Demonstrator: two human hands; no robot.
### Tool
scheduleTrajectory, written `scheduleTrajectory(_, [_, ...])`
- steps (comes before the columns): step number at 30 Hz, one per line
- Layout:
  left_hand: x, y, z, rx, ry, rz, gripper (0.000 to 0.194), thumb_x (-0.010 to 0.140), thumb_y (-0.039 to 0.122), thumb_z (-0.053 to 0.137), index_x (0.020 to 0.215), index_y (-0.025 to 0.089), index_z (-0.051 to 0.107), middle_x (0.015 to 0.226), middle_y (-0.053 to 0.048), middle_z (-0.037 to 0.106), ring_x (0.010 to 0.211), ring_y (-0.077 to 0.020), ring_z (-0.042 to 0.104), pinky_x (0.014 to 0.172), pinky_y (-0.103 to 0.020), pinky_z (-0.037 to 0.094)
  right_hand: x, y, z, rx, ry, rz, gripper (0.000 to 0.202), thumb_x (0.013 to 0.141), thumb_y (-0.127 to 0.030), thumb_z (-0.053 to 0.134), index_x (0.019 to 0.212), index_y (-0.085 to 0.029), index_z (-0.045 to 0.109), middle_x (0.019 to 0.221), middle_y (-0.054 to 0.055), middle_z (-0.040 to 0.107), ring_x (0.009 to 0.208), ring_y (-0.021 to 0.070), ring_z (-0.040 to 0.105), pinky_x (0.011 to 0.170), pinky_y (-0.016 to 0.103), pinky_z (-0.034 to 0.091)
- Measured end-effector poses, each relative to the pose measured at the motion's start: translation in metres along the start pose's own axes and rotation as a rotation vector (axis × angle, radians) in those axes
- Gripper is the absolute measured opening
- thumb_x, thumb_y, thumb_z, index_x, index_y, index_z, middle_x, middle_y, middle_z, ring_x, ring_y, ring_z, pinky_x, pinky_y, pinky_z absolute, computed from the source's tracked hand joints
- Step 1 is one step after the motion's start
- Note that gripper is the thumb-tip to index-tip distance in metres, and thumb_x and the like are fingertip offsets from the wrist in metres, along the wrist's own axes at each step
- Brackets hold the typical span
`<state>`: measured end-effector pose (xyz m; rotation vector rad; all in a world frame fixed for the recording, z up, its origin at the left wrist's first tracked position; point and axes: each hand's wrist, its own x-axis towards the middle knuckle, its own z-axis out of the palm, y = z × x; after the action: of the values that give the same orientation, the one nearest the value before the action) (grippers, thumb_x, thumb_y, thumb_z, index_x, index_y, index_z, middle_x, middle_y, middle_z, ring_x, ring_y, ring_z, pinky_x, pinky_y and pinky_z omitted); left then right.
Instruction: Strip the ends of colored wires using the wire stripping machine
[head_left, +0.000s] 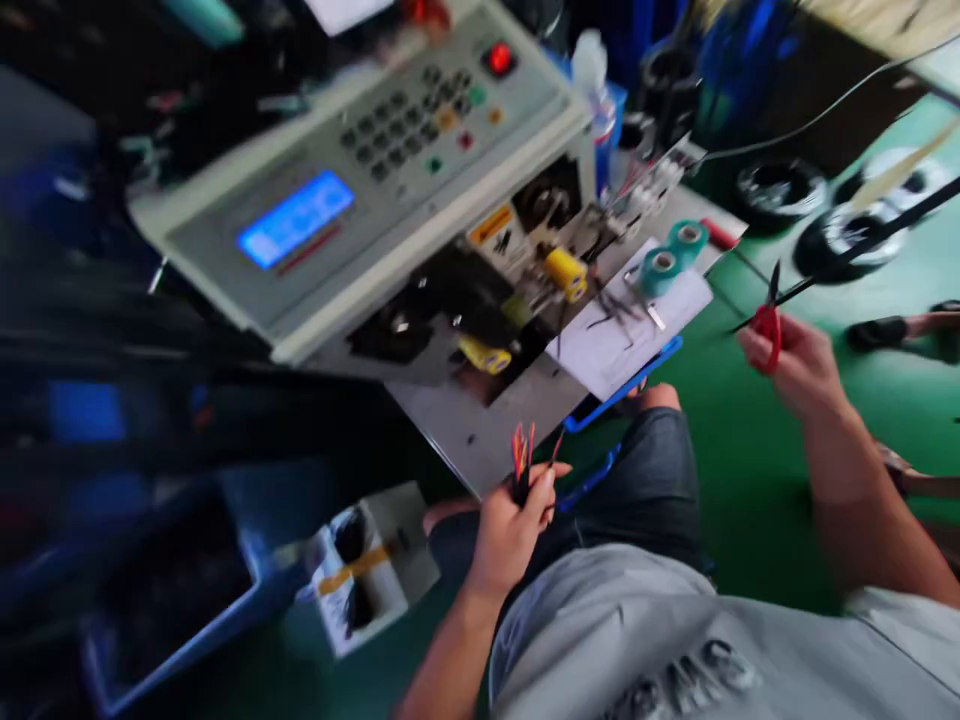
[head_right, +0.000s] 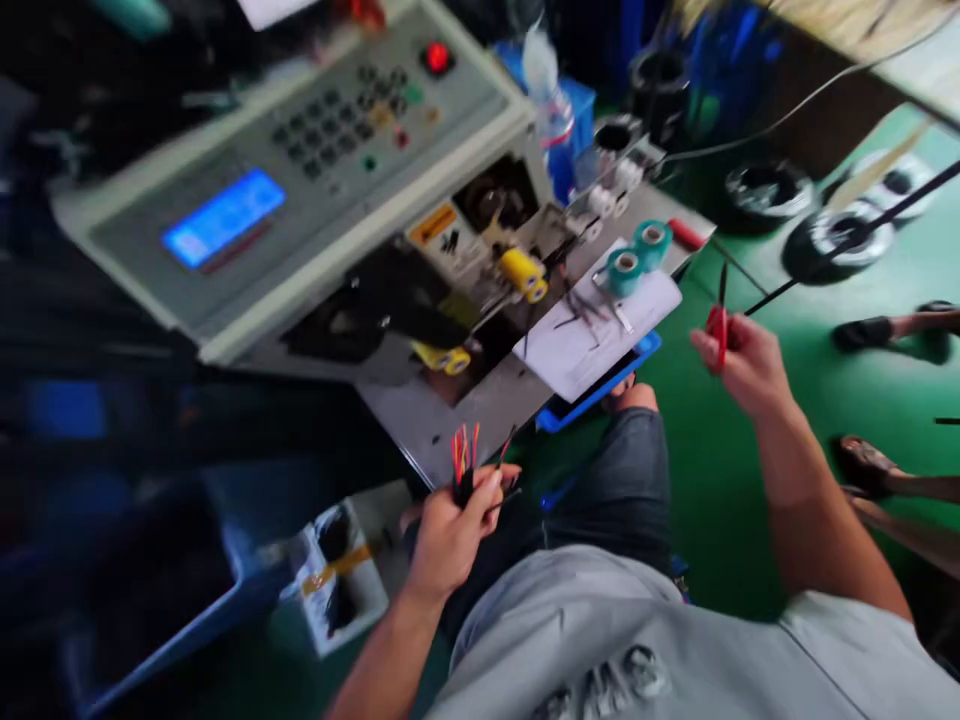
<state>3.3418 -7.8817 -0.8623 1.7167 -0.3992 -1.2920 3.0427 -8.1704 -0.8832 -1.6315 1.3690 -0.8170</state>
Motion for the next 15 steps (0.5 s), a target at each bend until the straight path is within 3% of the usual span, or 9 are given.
scheduleTrajectory(3, [-0.009,-0.005,-0.008,0.009,-0.006,0.032,0.050,0.090,0.062,0.078,0.102,0.014,0.084,0.065,0.002,0.052,0.055,-0.0085,0.047,0.049,-0.019,0.036,-0.105,-0.001,0.061,0.222,-0.410,0.092,0.042,0.085,-0.058,0.085,0.102,-0.022,0.073,0.087,0.005,0.069,0.075,0.0187,0.063,0.071,0.032,0.051])
scheduleTrajectory(6, [-0.022,-0.011,-0.012,0.005,-0.026,0.054,0.045,0.093,0.058,0.077,0.103,0.015,0.085,0.065,0.002,0.052,0.054,-0.0081,0.046,0.048,-0.019,0.037,-0.175,-0.021,0.119,0.328,-0.718,0.157,0.046,0.088,-0.060,0.082,0.107,-0.020,0.072,0.088,0.004,0.070,0.079,0.0190,0.062,0.075,0.032,0.053])
scheduleTrajectory(9, [-0.032,-0.015,-0.016,0.006,-0.029,0.071,0.043,0.093,0.056,0.077,0.102,0.015,0.085,0.065,0.003,0.051,0.053,-0.0078,0.046,0.047,-0.019,0.037,-0.195,-0.040,0.148,0.379,-0.867,0.200,0.048,0.086,-0.062,0.082,0.091,-0.018,0.064,0.078,0.000,0.062,0.070,0.0143,0.052,0.065,0.027,0.046])
scheduleTrajectory(12, [-0.038,-0.020,-0.023,0.057,-0.023,0.091,0.042,0.096,0.055,0.074,0.105,0.015,0.084,0.066,0.002,0.055,0.054,-0.0089,0.049,0.048,-0.019,0.039,-0.195,-0.051,0.154,0.299,-0.950,0.145,0.051,0.084,-0.062,0.082,0.080,-0.019,0.055,0.071,-0.004,0.050,0.066,0.0114,0.041,0.058,0.024,0.036])
scheduleTrajectory(15, [-0.042,-0.023,-0.030,0.168,-0.018,0.142,0.040,0.101,0.052,0.069,0.108,0.016,0.084,0.070,-0.001,0.062,0.058,-0.0110,0.054,0.051,-0.020,0.042,-0.194,-0.057,0.157,0.195,-1.011,0.105,0.045,0.087,-0.055,0.076,0.076,-0.019,0.052,0.069,-0.005,0.048,0.064,0.0110,0.038,0.056,0.024,0.031])
